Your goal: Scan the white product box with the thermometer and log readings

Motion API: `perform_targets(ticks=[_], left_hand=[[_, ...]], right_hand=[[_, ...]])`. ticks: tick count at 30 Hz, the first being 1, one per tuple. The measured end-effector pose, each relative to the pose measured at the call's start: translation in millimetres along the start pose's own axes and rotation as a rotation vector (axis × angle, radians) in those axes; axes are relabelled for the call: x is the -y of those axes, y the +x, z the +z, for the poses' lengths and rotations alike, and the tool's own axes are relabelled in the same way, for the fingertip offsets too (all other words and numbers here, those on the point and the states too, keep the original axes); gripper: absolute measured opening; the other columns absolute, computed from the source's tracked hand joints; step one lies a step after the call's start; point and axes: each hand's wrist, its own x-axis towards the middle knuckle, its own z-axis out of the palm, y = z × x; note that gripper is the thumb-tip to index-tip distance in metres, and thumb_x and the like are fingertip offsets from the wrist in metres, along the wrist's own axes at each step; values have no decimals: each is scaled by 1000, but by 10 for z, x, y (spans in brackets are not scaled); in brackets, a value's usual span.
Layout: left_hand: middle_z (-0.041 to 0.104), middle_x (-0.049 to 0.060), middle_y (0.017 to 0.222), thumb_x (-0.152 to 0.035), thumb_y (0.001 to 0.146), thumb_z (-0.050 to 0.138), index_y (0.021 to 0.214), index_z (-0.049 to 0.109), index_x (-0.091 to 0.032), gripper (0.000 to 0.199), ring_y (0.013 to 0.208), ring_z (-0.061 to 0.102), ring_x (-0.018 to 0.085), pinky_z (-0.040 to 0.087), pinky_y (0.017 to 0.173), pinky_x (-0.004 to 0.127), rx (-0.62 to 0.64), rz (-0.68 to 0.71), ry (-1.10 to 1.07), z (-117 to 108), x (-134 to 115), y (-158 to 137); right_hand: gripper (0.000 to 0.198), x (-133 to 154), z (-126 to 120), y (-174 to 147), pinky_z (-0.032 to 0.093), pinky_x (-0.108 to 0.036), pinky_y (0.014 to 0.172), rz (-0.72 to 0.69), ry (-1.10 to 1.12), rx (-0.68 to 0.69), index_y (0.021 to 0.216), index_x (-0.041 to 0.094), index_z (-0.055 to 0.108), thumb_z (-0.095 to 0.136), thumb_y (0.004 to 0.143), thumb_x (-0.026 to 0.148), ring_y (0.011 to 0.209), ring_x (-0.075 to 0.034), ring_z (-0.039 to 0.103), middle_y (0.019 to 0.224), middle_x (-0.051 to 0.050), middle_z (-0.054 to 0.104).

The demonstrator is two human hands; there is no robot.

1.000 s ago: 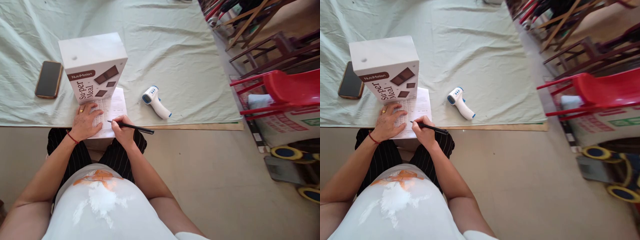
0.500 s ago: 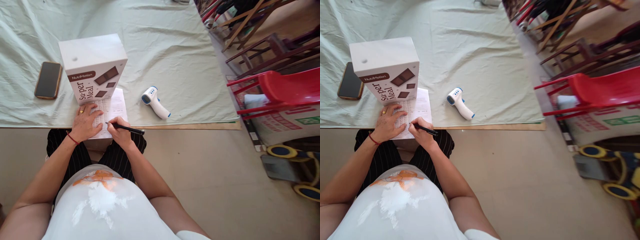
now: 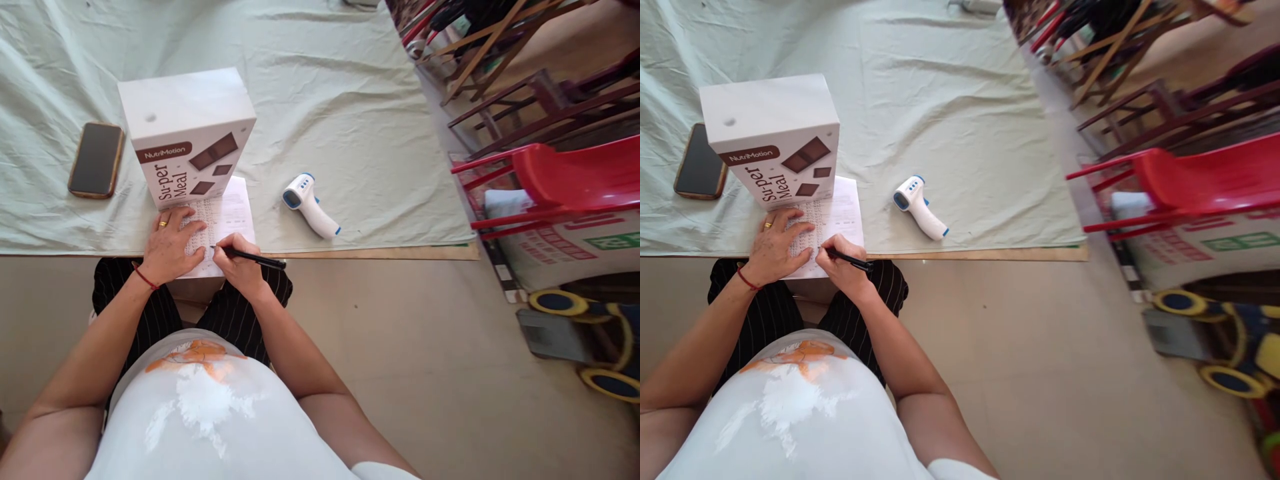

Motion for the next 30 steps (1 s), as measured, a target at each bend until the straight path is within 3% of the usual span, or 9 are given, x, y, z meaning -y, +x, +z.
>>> perform_targets(ticks=[21,30], left_hand=[[60,12,145,-33,87,68,123,68,-23,37,134,55,37,40,116,56,16,-2,54,-20,-9,-8],[63,14,141,-37,89,73,122,70,-21,36,132,57,36,43,114,56,-32,41,64,13,33,-16]], right_hand=[[9,-46,1,5,45,-28,62,-48,24,3,71,24,55,58,80,28,58,-12,52,62,5,57],[10,-49,3,13,46,-28,63,-58,4,-10,72,25,55,57,80,28,58,-12,52,63,4,58]])
